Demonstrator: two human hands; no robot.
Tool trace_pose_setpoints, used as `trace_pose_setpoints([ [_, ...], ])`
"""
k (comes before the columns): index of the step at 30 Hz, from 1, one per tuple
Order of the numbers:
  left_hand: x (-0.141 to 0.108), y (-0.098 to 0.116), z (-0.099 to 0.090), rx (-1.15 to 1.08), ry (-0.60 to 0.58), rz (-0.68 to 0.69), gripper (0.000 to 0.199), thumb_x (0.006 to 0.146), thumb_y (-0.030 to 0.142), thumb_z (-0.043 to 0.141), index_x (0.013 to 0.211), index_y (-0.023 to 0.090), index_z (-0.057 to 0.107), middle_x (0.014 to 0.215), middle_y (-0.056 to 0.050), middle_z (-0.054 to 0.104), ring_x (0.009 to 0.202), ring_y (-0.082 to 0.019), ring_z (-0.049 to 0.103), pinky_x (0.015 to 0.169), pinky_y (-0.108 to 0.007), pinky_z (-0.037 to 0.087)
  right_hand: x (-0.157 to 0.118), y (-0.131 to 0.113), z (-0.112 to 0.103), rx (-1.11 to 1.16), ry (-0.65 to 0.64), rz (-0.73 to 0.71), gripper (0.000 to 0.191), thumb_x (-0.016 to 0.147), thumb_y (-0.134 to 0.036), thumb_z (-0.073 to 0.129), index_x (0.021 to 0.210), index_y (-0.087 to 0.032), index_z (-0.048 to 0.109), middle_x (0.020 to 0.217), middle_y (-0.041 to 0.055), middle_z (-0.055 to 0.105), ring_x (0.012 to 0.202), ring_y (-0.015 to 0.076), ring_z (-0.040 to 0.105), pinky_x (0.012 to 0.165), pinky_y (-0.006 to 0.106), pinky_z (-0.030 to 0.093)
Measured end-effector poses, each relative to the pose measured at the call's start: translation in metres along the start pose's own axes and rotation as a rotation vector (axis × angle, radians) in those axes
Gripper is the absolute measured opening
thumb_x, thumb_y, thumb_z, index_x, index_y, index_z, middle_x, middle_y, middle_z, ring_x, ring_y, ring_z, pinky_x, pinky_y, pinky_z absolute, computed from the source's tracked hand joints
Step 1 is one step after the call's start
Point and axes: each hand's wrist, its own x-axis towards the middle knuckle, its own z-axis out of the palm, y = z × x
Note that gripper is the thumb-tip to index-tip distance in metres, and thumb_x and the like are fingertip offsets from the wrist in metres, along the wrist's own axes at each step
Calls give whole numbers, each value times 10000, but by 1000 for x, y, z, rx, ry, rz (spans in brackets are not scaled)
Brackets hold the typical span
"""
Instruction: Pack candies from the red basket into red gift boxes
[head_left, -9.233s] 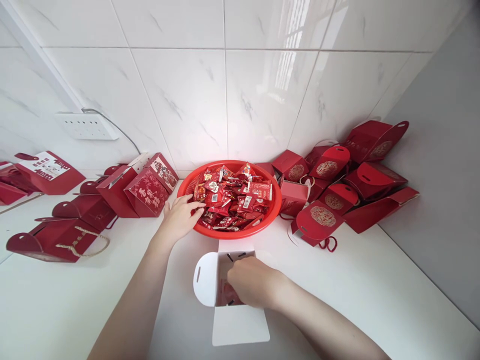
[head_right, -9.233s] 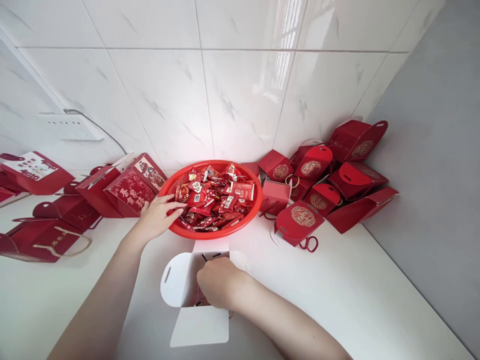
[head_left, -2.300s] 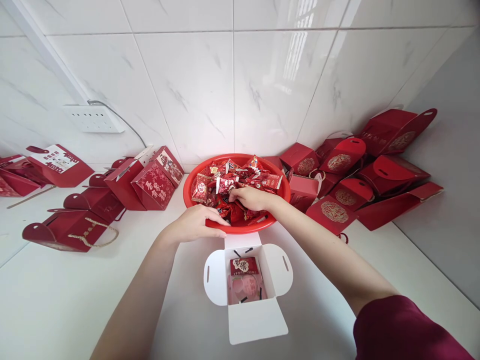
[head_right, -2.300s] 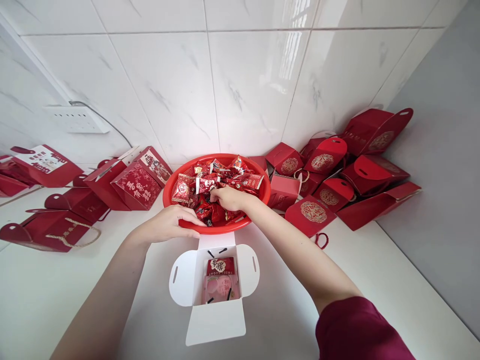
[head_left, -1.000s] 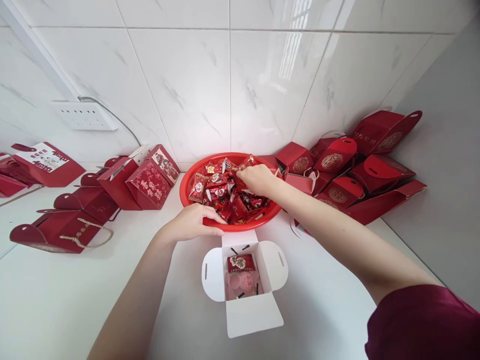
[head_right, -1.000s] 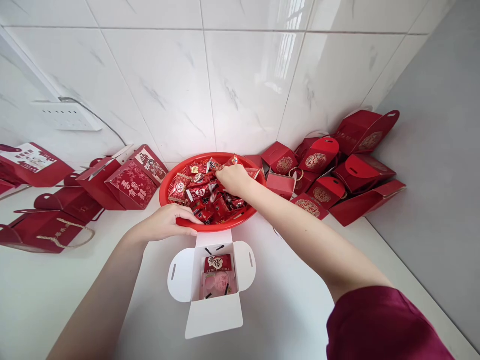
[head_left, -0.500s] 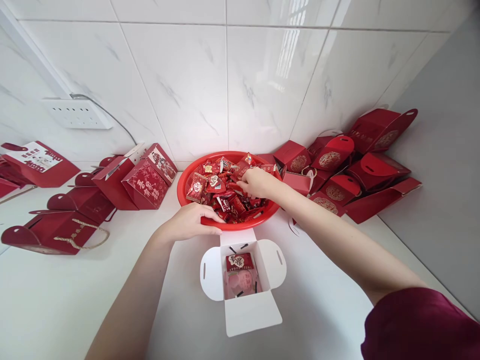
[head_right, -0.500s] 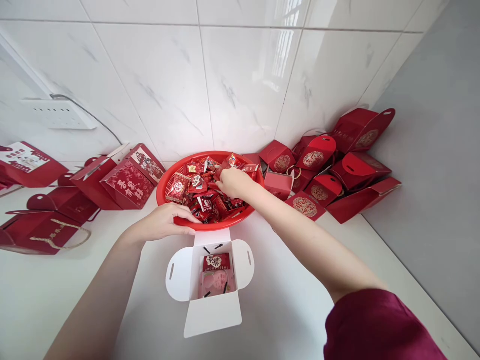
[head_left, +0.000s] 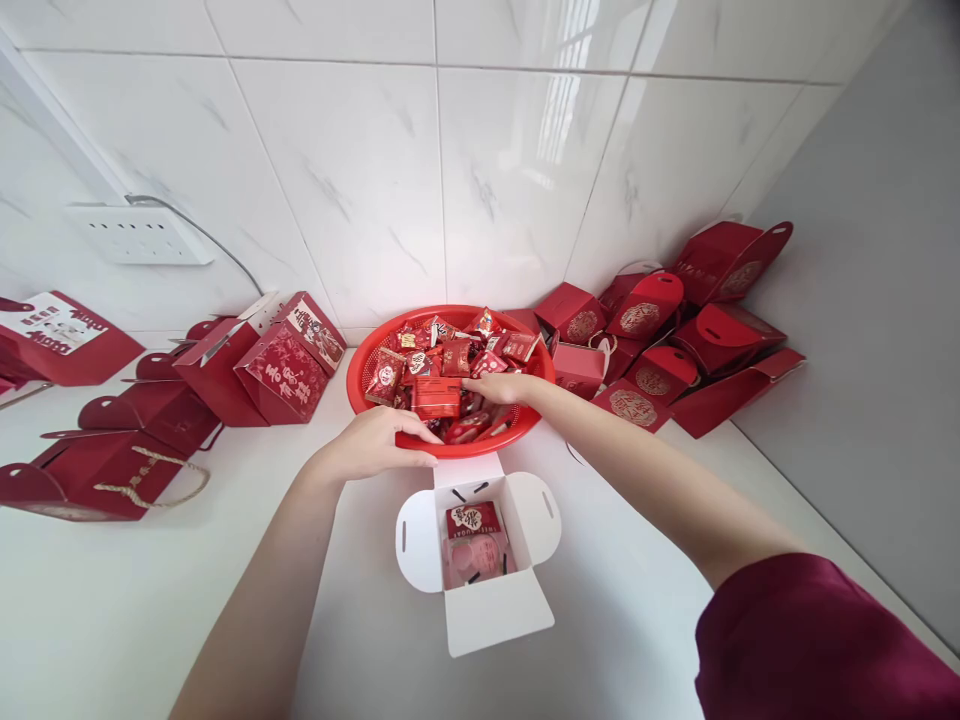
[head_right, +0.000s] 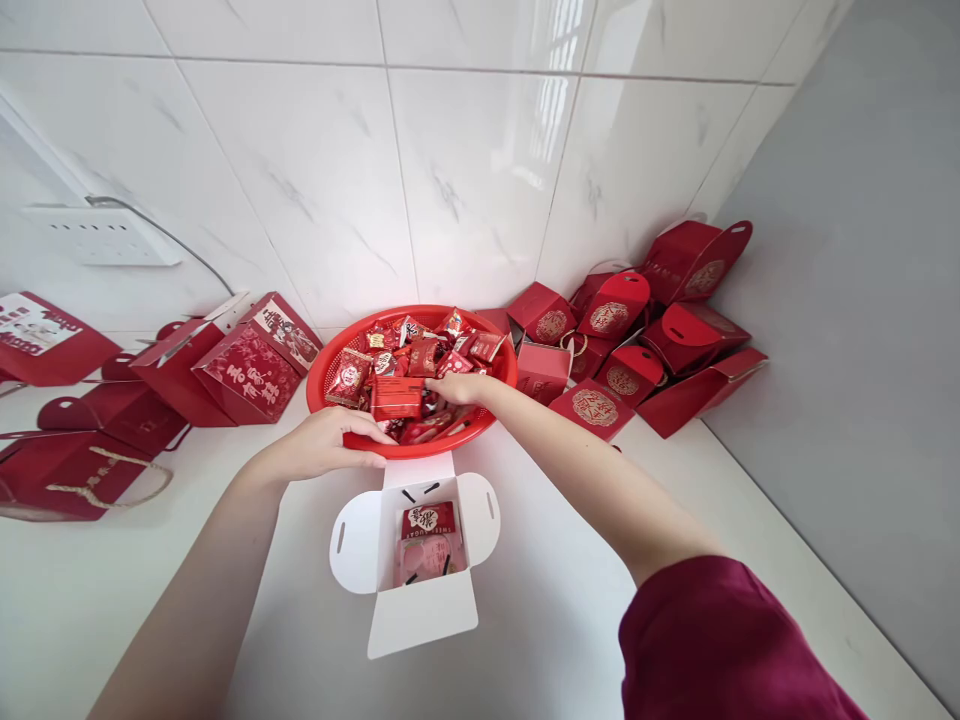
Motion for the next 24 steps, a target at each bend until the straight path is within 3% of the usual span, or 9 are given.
trace_pose_setpoints([
  [3,-1,1,0,-7,11,1,383,758,585,698,982,286,783,1013,4,742,917,-212,667,751,-241,459,-4,-8,-2,108,-26,-40,592,1061,-409,146,1078,-128,666,1041,131,747,880,175,727,746,270,587],
  [6,-2,0,1,-2,17,-1,379,758,578,701,980,283,784,1010,5,742,919,-209,666,755,-242,460,-11,-13,-14,143,-45,-81,482,1062,-279,157,1236,-155,589,1271,114,669,987,115,708,797,203,560],
  [10,-1,-3,1,-3,12,15,359,765,545,711,992,277,783,1042,-2,741,949,-219,668,784,-253,465,-20,-11,-34,21,-177,-16,265,929,-170,478,961,-53,715,991,162,756,812,183,739,738,247,566],
  [13,0,-3,1,-14,5,20,350,766,548,712,990,287,781,1067,6,739,976,-219,667,805,-251,464,-22,-5,-38,-129,-305,12,158,747,-87,641,827,-104,776,888,88,778,840,219,731,817,276,547],
  [16,0,-2,1,-21,4,10,343,764,563,708,975,304,781,1066,21,739,967,-210,669,796,-243,463,-20,-1,-31,-271,-362,14,338,646,-14,633,874,-195,806,1019,22,773,1019,251,696,951,296,496],
  [19,-1,-1,1,-22,7,13,338,762,558,708,975,306,782,1060,22,740,955,-208,671,790,-243,468,-18,2,-22,-369,-345,13,494,647,-6,587,1042,-228,785,1201,31,718,1171,304,629,1042,380,448],
  [21,-1,-1,1,-17,12,17,347,757,560,710,978,302,783,1080,15,737,972,-219,670,799,-249,472,-20,4,-19,-402,-302,-9,591,674,-13,559,1193,-241,725,1319,38,649,1253,320,572,1085,415,412],
  [24,0,-1,1,-13,7,9,363,754,573,708,978,297,782,1105,8,734,997,-230,667,818,-256,471,-25,8,-22,-408,-200,-77,695,744,-40,501,1406,-245,556,1456,29,524,1325,276,514,1121,360,384],
])
